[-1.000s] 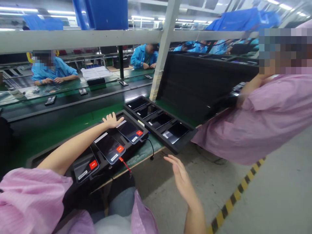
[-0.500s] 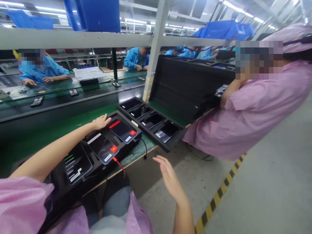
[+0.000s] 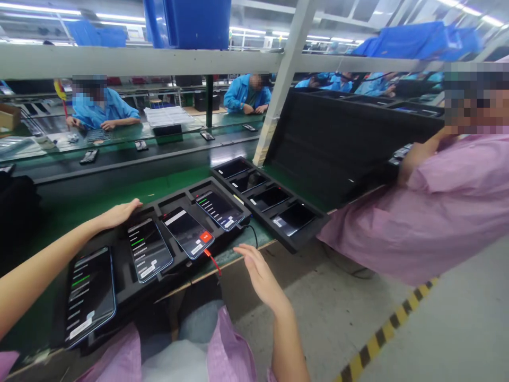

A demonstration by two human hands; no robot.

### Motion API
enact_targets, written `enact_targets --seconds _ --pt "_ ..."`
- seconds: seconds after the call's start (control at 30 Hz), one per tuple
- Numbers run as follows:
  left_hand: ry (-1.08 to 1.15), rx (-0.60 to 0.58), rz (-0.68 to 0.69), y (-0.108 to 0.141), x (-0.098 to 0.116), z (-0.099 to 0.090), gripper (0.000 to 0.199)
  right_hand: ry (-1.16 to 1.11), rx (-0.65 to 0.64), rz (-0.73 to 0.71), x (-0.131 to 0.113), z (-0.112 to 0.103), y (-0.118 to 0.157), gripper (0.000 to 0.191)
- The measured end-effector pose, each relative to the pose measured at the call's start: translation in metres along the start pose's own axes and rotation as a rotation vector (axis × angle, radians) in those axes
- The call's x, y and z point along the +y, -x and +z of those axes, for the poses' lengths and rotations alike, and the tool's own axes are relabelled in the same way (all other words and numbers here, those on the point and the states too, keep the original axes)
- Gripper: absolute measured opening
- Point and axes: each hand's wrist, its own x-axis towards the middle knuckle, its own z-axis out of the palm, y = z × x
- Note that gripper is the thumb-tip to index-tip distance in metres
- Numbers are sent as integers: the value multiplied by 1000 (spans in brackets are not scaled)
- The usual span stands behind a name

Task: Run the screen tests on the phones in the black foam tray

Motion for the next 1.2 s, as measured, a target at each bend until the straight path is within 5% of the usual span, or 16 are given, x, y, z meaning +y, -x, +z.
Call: enact_targets --seconds 0.17,0.37,0.67,0.83,0.9,1.0,1.2 --pt "367 139 -148 32 -45 -33 28 -10 -53 -42 -13 7 -7 47" --pt "818 286 -238 81 -73 -38 32 -35 -117 -79 -23 23 -19 47" --pt "878 439 -253 123 -66 -35 36 28 -123 -144 -37 26 -18 42" --pt "743 583 -371 173 -60 -4 44 23 -14 -308 -52 26 -12 38" --pt "754 569 -423 190 -55 12 52 5 15 -422 -64 36 -15 42" --pt "826 519 -458 203 -45 28 58 28 -113 -550 -86 59 -25 49" --pt "879 541 -516 198 -32 29 69 240 -280 -671 -121 103 -54 46"
